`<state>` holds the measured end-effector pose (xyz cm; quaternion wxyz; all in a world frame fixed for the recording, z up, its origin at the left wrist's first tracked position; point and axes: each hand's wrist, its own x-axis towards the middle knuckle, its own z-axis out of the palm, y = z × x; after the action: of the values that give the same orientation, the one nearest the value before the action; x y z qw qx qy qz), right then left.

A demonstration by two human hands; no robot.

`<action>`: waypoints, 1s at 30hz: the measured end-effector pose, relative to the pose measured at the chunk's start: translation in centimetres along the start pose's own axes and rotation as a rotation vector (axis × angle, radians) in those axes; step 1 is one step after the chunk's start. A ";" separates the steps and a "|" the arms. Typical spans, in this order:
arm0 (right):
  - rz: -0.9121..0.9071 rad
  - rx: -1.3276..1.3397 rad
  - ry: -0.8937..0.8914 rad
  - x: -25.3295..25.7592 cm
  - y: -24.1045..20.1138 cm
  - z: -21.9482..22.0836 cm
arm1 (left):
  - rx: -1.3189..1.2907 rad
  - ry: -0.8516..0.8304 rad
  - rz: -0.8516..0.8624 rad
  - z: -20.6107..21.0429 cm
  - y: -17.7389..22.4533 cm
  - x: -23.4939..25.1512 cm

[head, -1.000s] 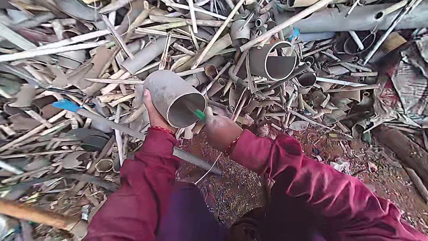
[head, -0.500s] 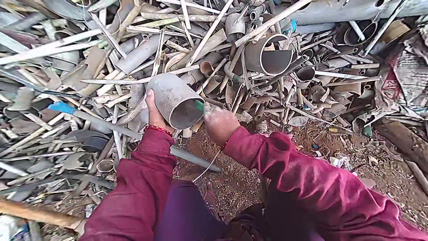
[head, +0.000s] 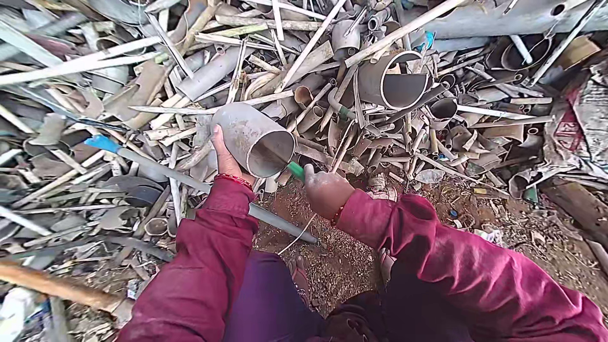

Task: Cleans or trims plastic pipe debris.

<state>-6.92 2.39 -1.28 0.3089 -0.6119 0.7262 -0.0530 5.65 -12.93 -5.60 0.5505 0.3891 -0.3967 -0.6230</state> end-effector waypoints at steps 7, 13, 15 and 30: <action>-0.131 0.029 -0.006 -0.4 0.9 -0.6 | 0.026 0.040 0.020 -0.4 0.5 -0.1; -0.178 0.123 -0.011 -0.4 0.8 -0.7 | 0.081 0.053 0.012 0.0 0.4 -0.4; -0.085 0.006 0.067 -0.2 0.7 -0.6 | 0.082 0.036 0.012 -0.2 0.5 -0.4; -0.159 0.060 0.076 1.7 2.1 -1.1 | 0.101 0.012 -0.011 0.2 0.5 -0.7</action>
<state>-9.33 1.02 -2.01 0.2941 -0.6556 0.6847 -0.1222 5.69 -12.22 -5.07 0.5291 0.4223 -0.4223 -0.6028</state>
